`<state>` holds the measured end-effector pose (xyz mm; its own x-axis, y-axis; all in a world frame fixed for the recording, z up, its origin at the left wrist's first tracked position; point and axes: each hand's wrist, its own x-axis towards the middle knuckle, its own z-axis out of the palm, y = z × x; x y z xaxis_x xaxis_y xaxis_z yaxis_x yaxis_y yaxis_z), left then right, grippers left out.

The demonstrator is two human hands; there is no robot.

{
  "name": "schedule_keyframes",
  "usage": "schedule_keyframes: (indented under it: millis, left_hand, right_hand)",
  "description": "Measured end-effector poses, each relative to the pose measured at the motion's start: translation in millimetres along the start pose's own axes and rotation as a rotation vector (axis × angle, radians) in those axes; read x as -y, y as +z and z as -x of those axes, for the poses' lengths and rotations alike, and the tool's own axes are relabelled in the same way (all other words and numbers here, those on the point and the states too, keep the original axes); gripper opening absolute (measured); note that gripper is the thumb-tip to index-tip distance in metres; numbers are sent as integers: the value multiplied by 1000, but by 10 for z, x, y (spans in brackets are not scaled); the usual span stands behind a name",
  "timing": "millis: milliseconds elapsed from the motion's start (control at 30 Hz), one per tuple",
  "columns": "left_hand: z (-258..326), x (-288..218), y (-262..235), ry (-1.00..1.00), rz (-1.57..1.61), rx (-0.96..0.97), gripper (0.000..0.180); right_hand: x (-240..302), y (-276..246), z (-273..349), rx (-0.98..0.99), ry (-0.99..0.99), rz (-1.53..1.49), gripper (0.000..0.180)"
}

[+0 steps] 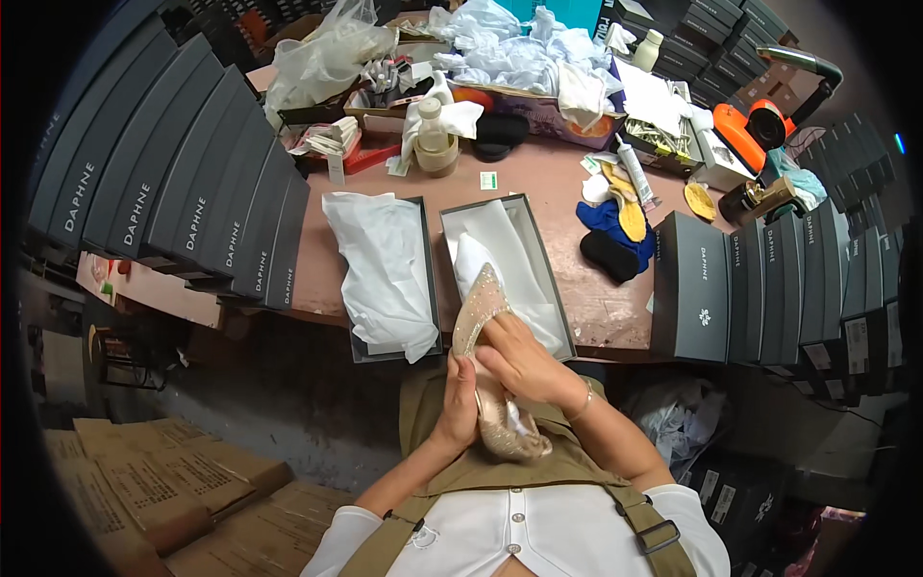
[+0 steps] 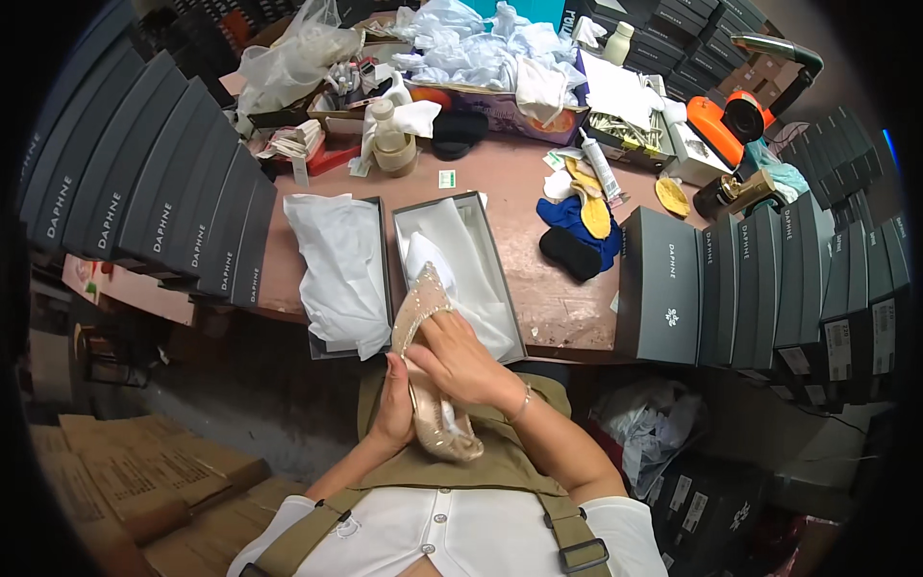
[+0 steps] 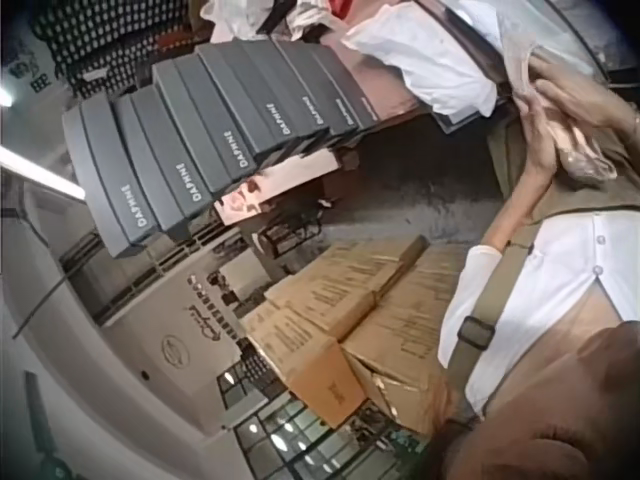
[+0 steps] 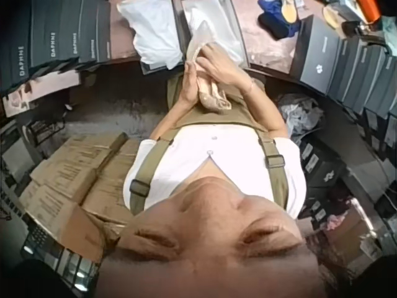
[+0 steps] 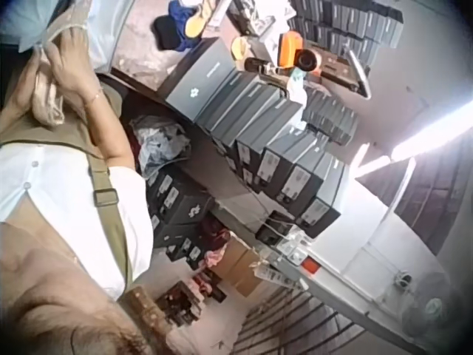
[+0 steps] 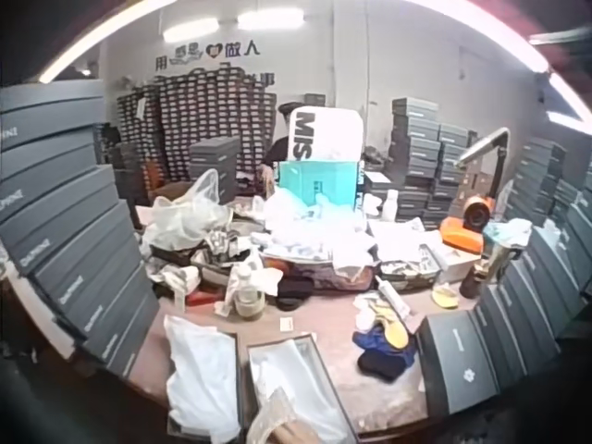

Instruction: Packaging finished high-heel shoes into boxes with tissue paper and organizing the boxes.

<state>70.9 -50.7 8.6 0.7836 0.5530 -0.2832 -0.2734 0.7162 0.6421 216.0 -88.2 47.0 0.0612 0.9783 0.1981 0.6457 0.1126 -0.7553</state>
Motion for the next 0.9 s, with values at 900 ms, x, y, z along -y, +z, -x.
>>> schedule_keyframes:
  millis: [900]
  left_hand:
    - [-194,-551,-455,-505,-175,28,68]
  right_hand:
    - [-170,-139,341,-172,405,-1130,45]
